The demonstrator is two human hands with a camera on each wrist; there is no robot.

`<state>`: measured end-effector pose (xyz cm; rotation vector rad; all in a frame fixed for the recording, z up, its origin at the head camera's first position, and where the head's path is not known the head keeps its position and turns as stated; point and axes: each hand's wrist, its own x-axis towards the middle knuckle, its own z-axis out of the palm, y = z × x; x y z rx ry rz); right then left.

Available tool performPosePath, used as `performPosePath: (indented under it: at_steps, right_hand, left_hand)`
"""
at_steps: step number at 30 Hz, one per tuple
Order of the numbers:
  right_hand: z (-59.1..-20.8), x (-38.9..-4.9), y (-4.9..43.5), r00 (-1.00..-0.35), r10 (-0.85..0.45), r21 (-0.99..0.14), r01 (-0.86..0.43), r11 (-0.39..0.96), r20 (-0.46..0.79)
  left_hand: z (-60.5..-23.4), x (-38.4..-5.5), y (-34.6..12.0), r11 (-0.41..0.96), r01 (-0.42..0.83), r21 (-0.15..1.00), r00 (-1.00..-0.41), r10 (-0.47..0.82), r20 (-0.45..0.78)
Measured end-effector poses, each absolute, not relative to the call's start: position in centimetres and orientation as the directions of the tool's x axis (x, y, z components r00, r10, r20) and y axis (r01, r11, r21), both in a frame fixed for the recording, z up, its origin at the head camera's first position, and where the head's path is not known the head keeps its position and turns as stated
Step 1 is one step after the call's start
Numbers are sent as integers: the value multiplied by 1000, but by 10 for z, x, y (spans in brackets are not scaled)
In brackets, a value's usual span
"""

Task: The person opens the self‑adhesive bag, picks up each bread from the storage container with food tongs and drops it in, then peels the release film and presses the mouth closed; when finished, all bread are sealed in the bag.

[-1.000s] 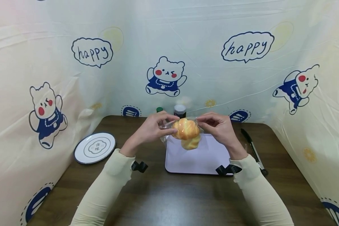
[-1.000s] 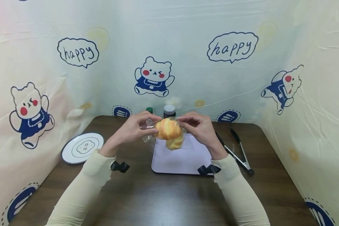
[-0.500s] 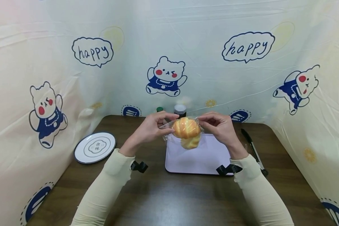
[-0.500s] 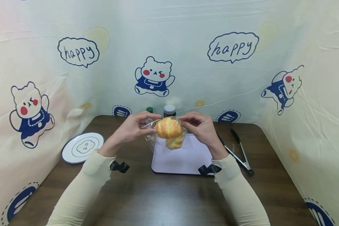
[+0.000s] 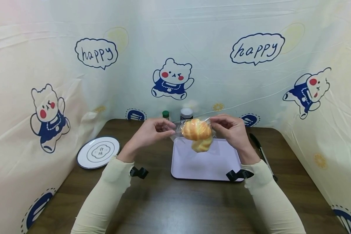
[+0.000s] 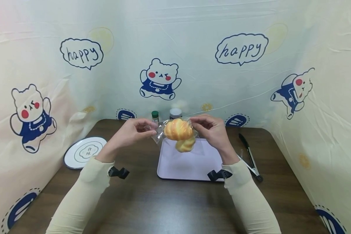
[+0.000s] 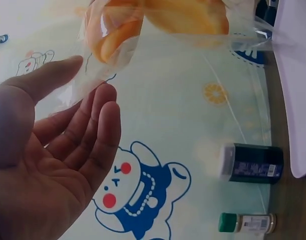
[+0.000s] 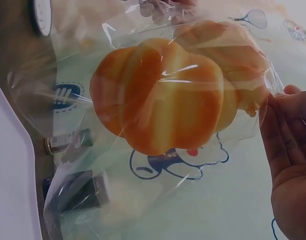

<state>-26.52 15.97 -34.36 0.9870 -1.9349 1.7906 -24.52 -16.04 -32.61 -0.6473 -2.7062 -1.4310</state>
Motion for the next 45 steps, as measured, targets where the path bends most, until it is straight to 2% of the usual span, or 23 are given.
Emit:
performPosePath:
  at_steps: [9, 22, 31, 38, 45]
  right_hand:
    - [-346, -267, 163, -695, -270, -728, -685, -35, 667]
    - [-348, -268, 162, -709, -238, -728, -685, 12, 664]
    - [-350, -270, 157, -764, -275, -777, -624, 85, 583]
    - [-352, -270, 155, -800, -346, -808, -566, 163, 490]
    - [-352, -268, 159, -843, -361, -827, -501, 255, 399]
  left_hand:
    - [-328, -245, -168, 414, 358, 837, -908, 364, 208]
    - [-328, -243, -170, 382, 339, 860, -926, 294, 235]
    - [-334, -246, -165, 320, 389, 864, -896, 351, 274]
    - [-337, -248, -164, 205, 307, 929, -916, 328, 230]
    - [-345, -252, -183, 250, 188, 950, -969, 205, 137]
